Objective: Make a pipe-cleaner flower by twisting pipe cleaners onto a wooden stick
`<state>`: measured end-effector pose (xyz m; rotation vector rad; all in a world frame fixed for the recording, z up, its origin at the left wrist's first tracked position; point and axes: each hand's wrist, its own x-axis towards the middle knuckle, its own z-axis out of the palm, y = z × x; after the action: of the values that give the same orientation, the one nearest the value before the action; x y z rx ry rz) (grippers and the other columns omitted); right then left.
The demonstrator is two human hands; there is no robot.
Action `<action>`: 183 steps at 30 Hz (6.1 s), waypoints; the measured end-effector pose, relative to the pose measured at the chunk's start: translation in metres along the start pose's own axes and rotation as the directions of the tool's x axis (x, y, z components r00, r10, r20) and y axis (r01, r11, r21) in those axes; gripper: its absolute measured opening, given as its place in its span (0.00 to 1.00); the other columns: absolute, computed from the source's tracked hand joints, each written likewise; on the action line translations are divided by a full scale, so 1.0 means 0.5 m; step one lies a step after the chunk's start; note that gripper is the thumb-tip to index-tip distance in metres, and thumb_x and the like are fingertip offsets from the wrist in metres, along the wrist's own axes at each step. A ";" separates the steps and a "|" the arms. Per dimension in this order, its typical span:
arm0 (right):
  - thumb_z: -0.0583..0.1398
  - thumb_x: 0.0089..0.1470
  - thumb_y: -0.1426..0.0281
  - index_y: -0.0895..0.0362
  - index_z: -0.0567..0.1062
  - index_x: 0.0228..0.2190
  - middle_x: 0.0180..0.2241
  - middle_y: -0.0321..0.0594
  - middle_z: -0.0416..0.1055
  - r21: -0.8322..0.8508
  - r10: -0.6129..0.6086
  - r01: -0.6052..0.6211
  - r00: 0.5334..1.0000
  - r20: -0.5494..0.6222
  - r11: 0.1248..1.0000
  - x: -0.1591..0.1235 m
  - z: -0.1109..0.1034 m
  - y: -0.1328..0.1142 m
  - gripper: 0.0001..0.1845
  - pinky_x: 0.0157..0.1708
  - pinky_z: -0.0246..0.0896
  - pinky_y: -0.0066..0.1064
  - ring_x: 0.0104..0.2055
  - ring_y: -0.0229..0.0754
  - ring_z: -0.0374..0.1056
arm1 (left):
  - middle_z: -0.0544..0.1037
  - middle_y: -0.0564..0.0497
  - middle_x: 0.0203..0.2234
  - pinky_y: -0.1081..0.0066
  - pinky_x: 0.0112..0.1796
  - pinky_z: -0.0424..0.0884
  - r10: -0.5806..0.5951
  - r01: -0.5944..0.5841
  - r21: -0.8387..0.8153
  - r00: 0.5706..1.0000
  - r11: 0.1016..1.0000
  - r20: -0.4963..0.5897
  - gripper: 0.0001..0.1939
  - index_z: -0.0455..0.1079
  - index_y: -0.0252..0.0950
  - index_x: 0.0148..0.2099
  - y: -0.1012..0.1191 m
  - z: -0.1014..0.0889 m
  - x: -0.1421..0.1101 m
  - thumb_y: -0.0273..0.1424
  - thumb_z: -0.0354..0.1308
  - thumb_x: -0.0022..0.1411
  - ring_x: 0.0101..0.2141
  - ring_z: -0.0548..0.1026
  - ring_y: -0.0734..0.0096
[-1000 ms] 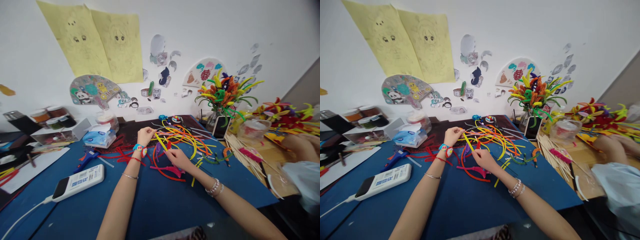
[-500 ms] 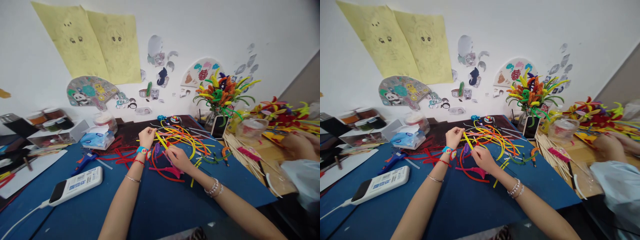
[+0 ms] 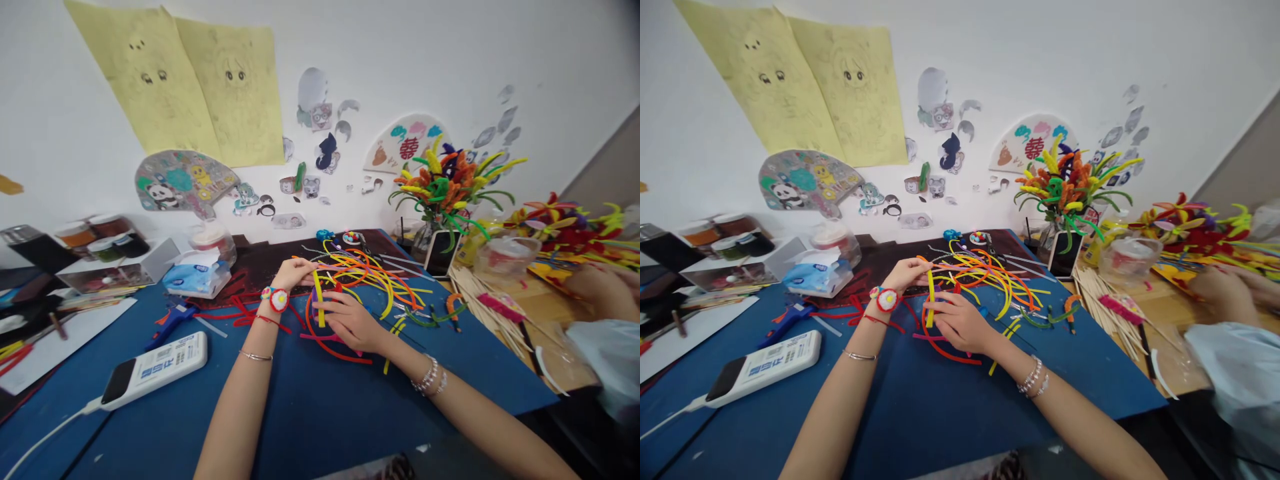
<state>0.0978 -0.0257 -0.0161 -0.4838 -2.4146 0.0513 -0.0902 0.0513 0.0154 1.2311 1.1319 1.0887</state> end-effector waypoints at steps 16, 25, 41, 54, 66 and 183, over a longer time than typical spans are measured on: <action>0.47 0.57 0.75 0.57 0.66 0.48 0.49 0.44 0.65 -0.026 -0.131 0.129 0.989 -0.063 0.991 -0.017 0.007 0.027 0.18 0.53 0.56 0.40 0.55 0.41 0.56 | 0.74 0.50 0.17 0.77 0.23 0.69 -0.027 -0.040 0.187 0.938 0.982 0.344 0.15 0.70 0.30 0.28 0.027 0.057 -0.026 0.38 0.63 0.42 0.19 0.71 0.77; 0.49 0.56 0.73 0.54 0.65 0.49 0.48 0.41 0.66 0.034 -0.023 0.029 0.988 -0.150 0.999 -0.014 -0.001 0.044 0.18 0.50 0.58 0.38 0.53 0.40 0.59 | 0.75 0.48 0.19 0.76 0.28 0.72 0.027 -0.024 -0.042 0.996 0.999 0.079 0.16 0.71 0.28 0.32 0.019 0.037 -0.012 0.35 0.64 0.43 0.21 0.73 0.78; 0.44 0.58 0.62 0.56 0.64 0.21 0.22 0.36 0.60 0.384 0.520 -0.444 0.846 -0.119 0.810 -0.006 0.005 0.037 0.19 0.28 0.53 0.29 0.26 0.37 0.56 | 0.77 0.47 0.24 0.71 0.34 0.72 0.118 -0.161 0.120 0.947 0.980 0.300 0.17 0.74 0.29 0.34 0.035 0.063 -0.028 0.37 0.63 0.44 0.25 0.74 0.74; 0.43 0.57 0.57 0.55 0.58 0.23 0.20 0.31 0.52 0.668 0.656 -0.453 0.751 -0.071 0.591 -0.004 0.006 0.032 0.18 0.21 0.51 0.25 0.20 0.33 0.50 | 0.76 0.46 0.23 0.72 0.32 0.72 0.094 -0.113 0.083 0.974 0.990 0.207 0.18 0.72 0.28 0.33 0.020 0.052 -0.012 0.39 0.61 0.45 0.25 0.75 0.73; 0.50 0.53 0.58 0.56 0.65 0.26 0.16 0.31 0.58 0.697 0.799 -0.476 0.551 -0.240 0.537 -0.001 0.004 0.035 0.15 0.19 0.60 0.29 0.17 0.36 0.62 | 0.77 0.48 0.25 0.71 0.35 0.73 0.082 -0.070 -0.098 0.989 0.993 0.126 0.15 0.70 0.29 0.31 0.003 0.099 -0.016 0.37 0.62 0.46 0.29 0.75 0.72; 0.58 0.44 0.55 0.61 0.72 0.21 0.13 0.31 0.62 0.660 0.672 -0.693 0.639 0.374 0.291 -0.022 -0.003 0.095 0.20 0.15 0.59 0.23 0.14 0.30 0.59 | 0.75 0.48 0.21 0.68 0.29 0.72 0.188 -0.211 0.110 0.964 0.971 0.190 0.20 0.72 0.29 0.39 -0.032 0.114 -0.003 0.40 0.56 0.51 0.23 0.74 0.71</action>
<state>0.1220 0.0148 -0.0293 -1.0548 -1.7296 1.4297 -0.0340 0.0423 0.0001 1.5403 0.9678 1.0418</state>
